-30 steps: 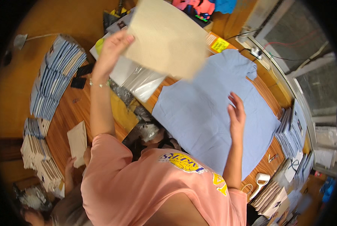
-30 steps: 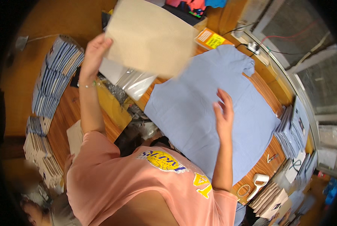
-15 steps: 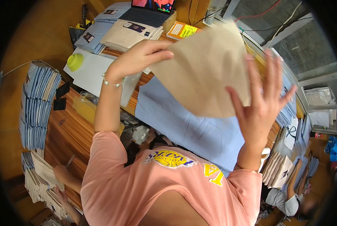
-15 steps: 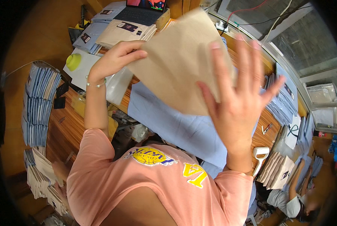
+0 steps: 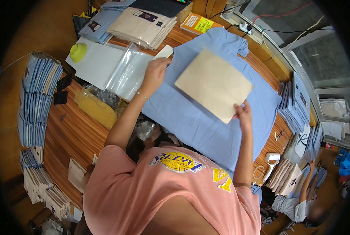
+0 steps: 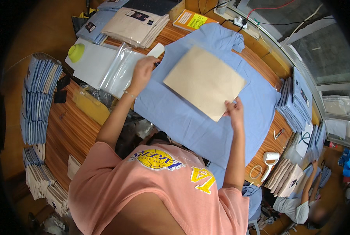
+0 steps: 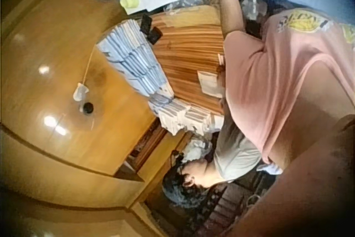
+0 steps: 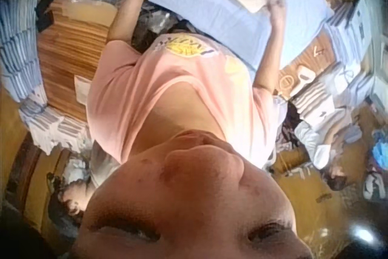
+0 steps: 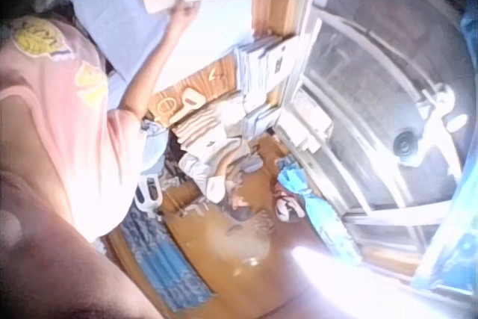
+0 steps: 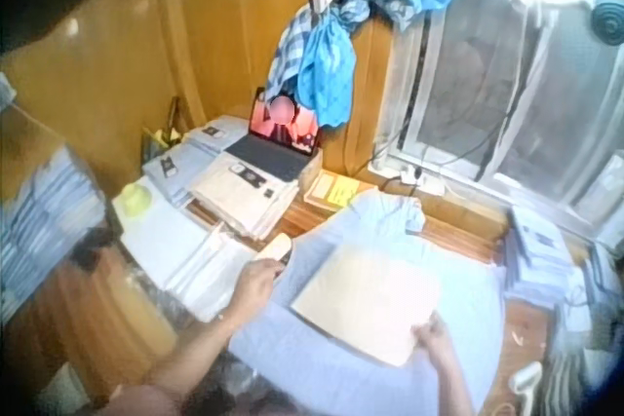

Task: The person folds a light blue shirt on a wooden table, places a cardboard insert inside, and secures it with a pin. They then fold the shirt neatly, attach a tag, and place it into a clear plastic bag. The shirt is then moved to a stack of finished items.

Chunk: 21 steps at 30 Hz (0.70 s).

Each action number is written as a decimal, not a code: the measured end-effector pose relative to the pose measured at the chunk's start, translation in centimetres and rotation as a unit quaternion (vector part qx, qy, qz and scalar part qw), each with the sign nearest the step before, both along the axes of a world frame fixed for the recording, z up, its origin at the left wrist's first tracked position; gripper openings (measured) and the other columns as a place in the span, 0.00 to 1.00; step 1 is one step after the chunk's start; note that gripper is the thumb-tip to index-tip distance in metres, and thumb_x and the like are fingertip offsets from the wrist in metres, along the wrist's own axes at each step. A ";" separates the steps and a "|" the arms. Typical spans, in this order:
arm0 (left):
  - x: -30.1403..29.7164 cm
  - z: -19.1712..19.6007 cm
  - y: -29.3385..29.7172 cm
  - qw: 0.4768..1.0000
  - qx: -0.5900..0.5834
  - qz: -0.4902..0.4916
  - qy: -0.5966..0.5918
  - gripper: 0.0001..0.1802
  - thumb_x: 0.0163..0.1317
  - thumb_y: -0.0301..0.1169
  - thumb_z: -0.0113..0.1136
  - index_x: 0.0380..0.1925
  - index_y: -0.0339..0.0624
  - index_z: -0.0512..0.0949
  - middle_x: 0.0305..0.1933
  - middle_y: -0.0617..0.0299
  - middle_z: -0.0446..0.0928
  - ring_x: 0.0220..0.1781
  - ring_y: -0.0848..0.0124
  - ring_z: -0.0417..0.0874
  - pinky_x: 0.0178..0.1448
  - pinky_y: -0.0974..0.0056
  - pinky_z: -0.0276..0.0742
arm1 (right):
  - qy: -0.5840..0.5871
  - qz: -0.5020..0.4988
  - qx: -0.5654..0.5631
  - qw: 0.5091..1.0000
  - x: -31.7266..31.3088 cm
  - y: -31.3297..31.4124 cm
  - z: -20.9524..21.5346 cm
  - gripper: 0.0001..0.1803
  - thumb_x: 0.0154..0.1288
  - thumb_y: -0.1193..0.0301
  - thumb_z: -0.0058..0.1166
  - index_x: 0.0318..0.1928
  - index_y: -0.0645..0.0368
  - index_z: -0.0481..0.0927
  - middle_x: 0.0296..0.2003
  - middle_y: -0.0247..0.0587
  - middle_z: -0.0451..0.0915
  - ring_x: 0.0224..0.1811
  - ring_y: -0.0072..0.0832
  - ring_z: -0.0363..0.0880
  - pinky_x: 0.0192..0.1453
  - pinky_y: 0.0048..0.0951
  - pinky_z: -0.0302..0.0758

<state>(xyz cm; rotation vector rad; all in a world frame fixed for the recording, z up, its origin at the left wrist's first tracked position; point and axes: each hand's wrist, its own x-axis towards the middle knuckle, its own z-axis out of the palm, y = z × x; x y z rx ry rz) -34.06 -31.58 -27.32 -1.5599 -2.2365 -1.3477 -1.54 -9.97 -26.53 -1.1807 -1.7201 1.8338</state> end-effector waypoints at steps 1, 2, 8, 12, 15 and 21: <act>0.1 -3.3 -0.7 0.994 -0.061 0.016 0.084 0.11 0.62 0.26 0.50 0.43 0.43 0.77 0.52 0.57 0.75 0.58 0.58 0.71 0.59 0.46 0.64 | -0.010 -0.011 -0.012 1.000 0.9 -0.5 -2.5 0.10 0.65 0.75 0.49 0.47 0.61 0.71 0.21 0.32 0.76 0.17 0.16 0.71 0.19 0.20 0.68; 0.2 -5.8 -1.1 0.978 -0.121 0.030 0.169 0.12 0.62 0.27 0.50 0.44 0.43 0.78 0.53 0.58 0.74 0.61 0.59 0.68 0.61 0.42 0.60 | -0.018 -0.025 -0.023 0.999 1.7 -0.9 -4.4 0.11 0.65 0.75 0.49 0.48 0.61 0.71 0.20 0.32 0.76 0.17 0.16 0.71 0.19 0.20 0.67; -1.2 -5.6 -0.5 0.957 -0.234 0.074 0.152 0.16 0.61 0.30 0.51 0.49 0.50 0.78 0.64 0.61 0.65 0.71 0.59 0.56 0.67 0.30 0.44 | 0.005 -0.020 -0.030 0.999 -0.7 -3.1 -2.6 0.12 0.65 0.75 0.49 0.49 0.61 0.69 0.20 0.32 0.76 0.17 0.16 0.70 0.18 0.19 0.65; -2.9 -6.4 0.6 0.941 -0.276 0.109 0.163 0.19 0.60 0.33 0.53 0.53 0.54 0.75 0.66 0.57 0.60 0.71 0.54 0.54 0.68 0.32 0.44 | 0.007 0.015 -0.052 0.999 -4.0 -4.0 -4.2 0.10 0.65 0.75 0.49 0.46 0.62 0.69 0.20 0.32 0.76 0.16 0.17 0.70 0.18 0.19 0.65; -3.2 -6.4 0.1 0.952 -0.229 0.129 0.159 0.23 0.59 0.34 0.55 0.56 0.54 0.72 0.66 0.52 0.59 0.70 0.51 0.53 0.68 0.34 0.46 | -0.017 0.014 -0.058 0.998 -5.1 -4.6 -6.3 0.09 0.64 0.73 0.51 0.44 0.60 0.70 0.21 0.32 0.76 0.17 0.17 0.72 0.18 0.19 0.67; 0.4 -6.1 -1.9 0.987 -0.053 0.152 -0.008 0.28 0.55 0.32 0.57 0.58 0.46 0.68 0.65 0.52 0.60 0.69 0.49 0.54 0.69 0.38 0.47 | -0.034 -0.028 -0.055 0.998 -6.9 -4.6 -6.0 0.08 0.64 0.71 0.53 0.38 0.63 0.72 0.19 0.31 0.75 0.16 0.16 0.70 0.15 0.18 0.65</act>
